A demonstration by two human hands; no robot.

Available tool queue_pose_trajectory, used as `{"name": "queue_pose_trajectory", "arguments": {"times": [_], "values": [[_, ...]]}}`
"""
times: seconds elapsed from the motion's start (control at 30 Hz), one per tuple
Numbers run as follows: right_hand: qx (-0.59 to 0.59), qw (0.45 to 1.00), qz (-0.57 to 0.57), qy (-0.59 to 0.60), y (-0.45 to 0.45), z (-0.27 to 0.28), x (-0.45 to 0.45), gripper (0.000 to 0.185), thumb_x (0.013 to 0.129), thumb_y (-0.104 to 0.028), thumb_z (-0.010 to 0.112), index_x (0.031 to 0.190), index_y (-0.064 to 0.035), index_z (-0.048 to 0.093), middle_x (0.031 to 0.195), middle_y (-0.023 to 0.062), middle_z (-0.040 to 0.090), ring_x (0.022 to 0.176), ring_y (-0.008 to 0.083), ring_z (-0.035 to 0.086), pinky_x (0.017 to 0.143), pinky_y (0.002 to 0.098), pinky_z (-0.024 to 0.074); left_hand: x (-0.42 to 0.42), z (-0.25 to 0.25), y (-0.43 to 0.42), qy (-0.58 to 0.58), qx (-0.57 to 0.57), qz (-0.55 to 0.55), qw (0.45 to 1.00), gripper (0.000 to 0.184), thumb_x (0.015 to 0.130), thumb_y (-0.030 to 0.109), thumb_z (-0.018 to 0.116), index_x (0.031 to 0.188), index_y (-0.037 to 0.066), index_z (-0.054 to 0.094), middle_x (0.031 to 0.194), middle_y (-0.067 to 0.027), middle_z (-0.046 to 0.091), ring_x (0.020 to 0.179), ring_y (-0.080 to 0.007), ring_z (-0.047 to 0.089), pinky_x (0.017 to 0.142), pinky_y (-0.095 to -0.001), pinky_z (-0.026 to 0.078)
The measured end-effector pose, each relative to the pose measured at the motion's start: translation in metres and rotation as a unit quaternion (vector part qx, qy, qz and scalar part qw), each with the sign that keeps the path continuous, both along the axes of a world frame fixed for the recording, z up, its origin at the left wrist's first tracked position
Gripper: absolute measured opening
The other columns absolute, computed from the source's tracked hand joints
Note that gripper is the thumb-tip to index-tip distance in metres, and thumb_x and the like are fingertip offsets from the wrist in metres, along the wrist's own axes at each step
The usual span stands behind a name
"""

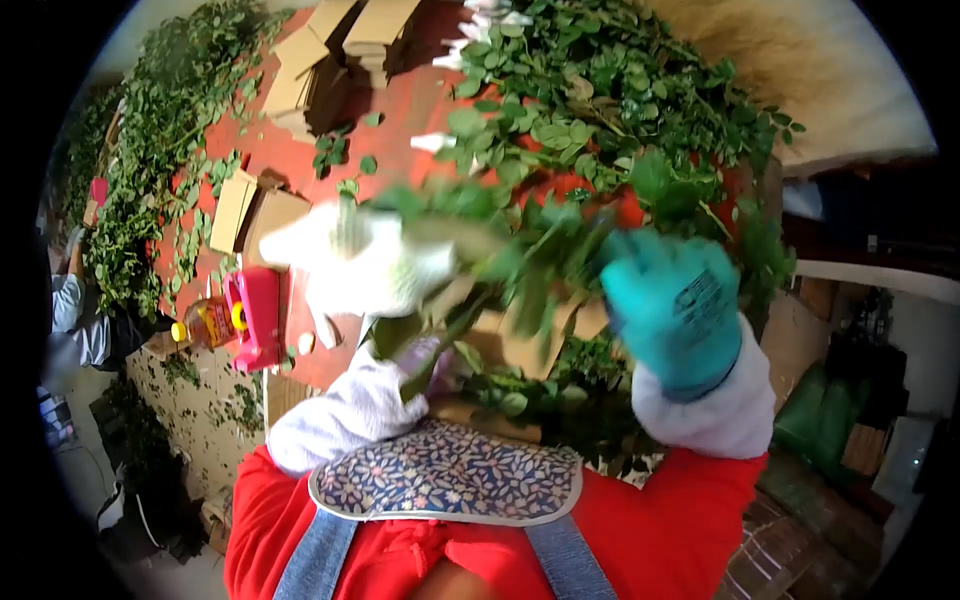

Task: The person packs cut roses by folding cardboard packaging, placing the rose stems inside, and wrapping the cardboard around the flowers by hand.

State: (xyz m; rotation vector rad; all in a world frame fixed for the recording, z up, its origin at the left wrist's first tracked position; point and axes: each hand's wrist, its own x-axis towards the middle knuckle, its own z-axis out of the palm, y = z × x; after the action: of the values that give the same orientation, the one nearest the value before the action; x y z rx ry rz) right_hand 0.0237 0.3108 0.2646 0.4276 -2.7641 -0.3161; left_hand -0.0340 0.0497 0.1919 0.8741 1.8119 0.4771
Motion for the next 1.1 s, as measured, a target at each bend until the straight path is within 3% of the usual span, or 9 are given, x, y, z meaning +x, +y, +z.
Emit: {"name": "queue_pose_trajectory", "arguments": {"times": [0.17, 0.3, 0.37, 0.47, 0.5, 0.7, 0.87, 1.07, 1.1], "values": [[-0.101, 0.988, -0.092, -0.075, 0.061, -0.041, 0.026, 0.033, 0.076, -0.005, 0.061, 0.109, -0.0058, 0.060, 0.073, 0.0113, 0.056, 0.067, 0.0315, 0.057, 0.057, 0.0446, 0.0438, 0.005, 0.000, -0.010, 0.094, 0.028, -0.070, 0.993, 0.083, 0.064, 0.075, 0.067, 0.110, 0.006, 0.062, 0.106, -0.0170, 0.063, 0.098, -0.0333, 0.063, 0.082, -0.0378, 0.052], [-0.067, 0.978, -0.190, -0.054, 0.073, -0.025, 0.062, 0.032, 0.079, -0.008, 0.061, 0.110, -0.0042, 0.060, 0.084, 0.0144, 0.063, 0.075, 0.0361, 0.059, 0.064, 0.0446, 0.0462, -0.004, 0.009, -0.010, 0.030, 0.026, -0.079, 0.996, 0.073, 0.073, 0.066, 0.064, 0.117, 0.009, 0.062, 0.113, -0.0156, 0.061, 0.103, -0.0318, 0.060, 0.085, -0.0379, 0.051], [-0.175, 0.951, -0.220, -0.130, 0.044, -0.014, 0.084, 0.027, 0.078, -0.008, 0.061, 0.105, -0.0047, 0.060, 0.081, 0.0125, 0.062, 0.073, 0.0343, 0.059, 0.062, 0.0445, 0.0455, -0.003, 0.005, -0.010, 0.021, 0.040, -0.099, 0.994, 0.071, 0.072, 0.063, 0.065, 0.118, 0.009, 0.061, 0.114, -0.0157, 0.060, 0.103, -0.0321, 0.060, 0.084, -0.0383, 0.051], [-0.224, 0.929, -0.172, -0.237, -0.006, -0.010, 0.104, 0.020, 0.076, -0.010, 0.063, 0.096, -0.0068, 0.060, 0.078, 0.0099, 0.060, 0.068, 0.0316, 0.059, 0.058, 0.0428, 0.0449, 0.000, -0.005, -0.009, 0.040, 0.053, -0.118, 0.991, 0.069, 0.071, 0.058, 0.067, 0.119, 0.009, 0.061, 0.115, -0.0158, 0.059, 0.103, -0.0327, 0.060, 0.084, -0.0389, 0.051], [-0.146, 0.973, -0.074, -0.163, -0.018, -0.026, 0.103, 0.017, 0.077, -0.012, 0.062, 0.093, -0.0074, 0.060, 0.071, 0.0097, 0.058, 0.064, 0.0309, 0.059, 0.055, 0.0424, 0.0447, 0.003, -0.011, -0.009, 0.053, 0.058, -0.120, 0.990, 0.068, 0.070, 0.057, 0.067, 0.119, 0.009, 0.061, 0.116, -0.0159, 0.058, 0.103, -0.0328, 0.059, 0.084, -0.0392, 0.051], [-0.177, 0.882, -0.097, -0.426, -0.015, -0.133, 0.134, 0.016, 0.083, -0.014, 0.057, 0.097, -0.0055, 0.060, 0.068, 0.0106, 0.061, 0.063, 0.0310, 0.060, 0.056, 0.0429, 0.0455, 0.020, -0.064, -0.017, 0.140, 0.080, -0.104, 0.982, 0.066, 0.068, 0.048, 0.070, 0.120, 0.010, 0.059, 0.118, -0.0161, 0.056, 0.102, -0.0339, 0.058, 0.083, -0.0404, 0.051], [-0.266, 0.848, -0.092, -0.449, -0.013, -0.151, 0.134, 0.015, 0.092, -0.016, 0.053, 0.089, -0.0066, 0.065, 0.064, 0.0093, 0.060, 0.060, 0.0300, 0.059, 0.056, 0.0410, 0.0468, 0.024, -0.078, -0.032, 0.204, 0.094, -0.088, 0.970, 0.065, 0.066, 0.040, 0.073, 0.121, 0.010, 0.058, 0.119, -0.0163, 0.054, 0.102, -0.0348, 0.058, 0.083, -0.0414, 0.051], [-0.132, 0.953, -0.181, -0.202, -0.019, -0.121, 0.128, 0.009, 0.082, -0.015, 0.060, 0.075, -0.0098, 0.060, 0.065, 0.0069, 0.057, 0.061, 0.0265, 0.057, 0.055, 0.0414, 0.0448, 0.026, -0.100, -0.036, 0.330, 0.157, -0.097, 0.926, 0.066, 0.063, 0.031, 0.076, 0.122, 0.011, 0.057, 0.121, -0.0166, 0.052, 0.102, -0.0359, 0.057, 0.082, -0.0427, 0.051], [-0.097, 0.952, -0.232, -0.172, -0.023, -0.122, 0.128, 0.011, 0.078, -0.017, 0.062, 0.086, -0.0093, 0.062, 0.068, 0.0070, 0.059, 0.060, 0.0257, 0.058, 0.055, 0.0400, 0.0467, 0.025, -0.104, -0.030, 0.366, 0.191, -0.106, 0.904, 0.066, 0.063, 0.030, 0.076, 0.123, 0.011, 0.057, 0.122, -0.0166, 0.052, 0.102, -0.0360, 0.057, 0.082, -0.0429, 0.052]]}}
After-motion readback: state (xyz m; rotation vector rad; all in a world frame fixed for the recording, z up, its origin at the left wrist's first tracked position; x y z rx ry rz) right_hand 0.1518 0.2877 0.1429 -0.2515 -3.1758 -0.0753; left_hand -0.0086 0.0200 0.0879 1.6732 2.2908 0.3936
